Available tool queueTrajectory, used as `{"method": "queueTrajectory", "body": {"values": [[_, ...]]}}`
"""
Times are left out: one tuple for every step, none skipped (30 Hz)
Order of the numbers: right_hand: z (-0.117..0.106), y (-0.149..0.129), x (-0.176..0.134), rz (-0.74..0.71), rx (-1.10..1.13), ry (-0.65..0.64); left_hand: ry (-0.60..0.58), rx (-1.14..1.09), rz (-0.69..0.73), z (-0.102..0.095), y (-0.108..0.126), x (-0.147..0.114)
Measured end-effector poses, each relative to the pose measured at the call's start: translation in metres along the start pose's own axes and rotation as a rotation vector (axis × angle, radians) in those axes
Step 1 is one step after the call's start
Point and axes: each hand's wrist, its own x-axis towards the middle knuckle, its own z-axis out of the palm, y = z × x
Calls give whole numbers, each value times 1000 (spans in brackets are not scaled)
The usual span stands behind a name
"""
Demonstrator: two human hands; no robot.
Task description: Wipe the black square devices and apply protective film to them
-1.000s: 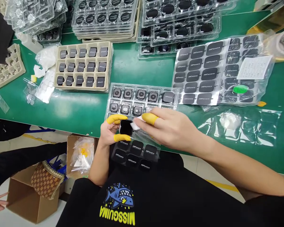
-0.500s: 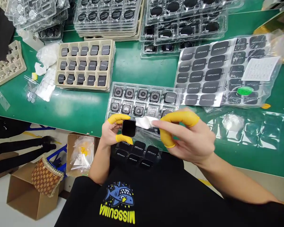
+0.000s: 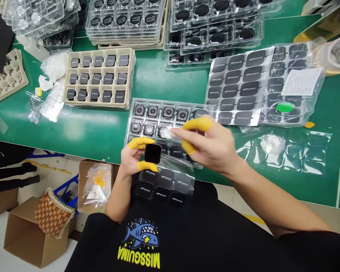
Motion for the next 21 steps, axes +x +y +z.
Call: {"method": "queueTrajectory", "body": {"values": [[-3,-1,0,54,31,38,-1,9,-13,-1,0,-1],[-7,-5,-1,91,55,61,-5,17,-22,-2,1,-1],[-10,-9,-2,110,74,64,-8,20,-24,-3,1,-1],[-12,-15,-2,103,97,51,-10,21,-22,-3,2,-1],[-14,-21,-3,78,124,23,-9,23,-20,-3,2,0],[-14,-26,-4,47,150,-12,-10,26,-19,-3,2,1],[-14,-32,-4,12,171,-46,-14,32,-18,-2,3,1],[-12,-36,-5,-26,186,-74,-18,37,-13,-2,3,2],[-10,-39,-7,-67,190,-92,-22,43,-6,-1,3,3],[-7,-40,-8,-115,186,-101,-24,48,3,0,3,3],[-4,-40,-9,-164,170,-98,-25,51,13,1,3,3],[-1,-38,-11,-213,146,-87,-26,53,21,2,3,3],[2,-34,-11,-253,113,-75,-24,54,29,2,2,3],[5,-29,-12,-273,70,-66,-19,51,33,2,1,3],[7,-23,-12,-274,23,-61,-11,46,31,2,0,3],[9,-17,-11,-257,-16,-57,0,39,27,2,0,3],[10,-12,-11,-226,-45,-48,12,32,20,2,-1,3],[10,-7,-9,-187,-62,-29,22,26,15,2,-1,3],[9,-5,-8,-144,-67,1,26,22,12,1,-1,2],[8,-4,-7,-99,-60,37,23,18,16,0,-1,2],[6,-5,-6,-53,-44,64,18,15,21,-1,0,1]]}}
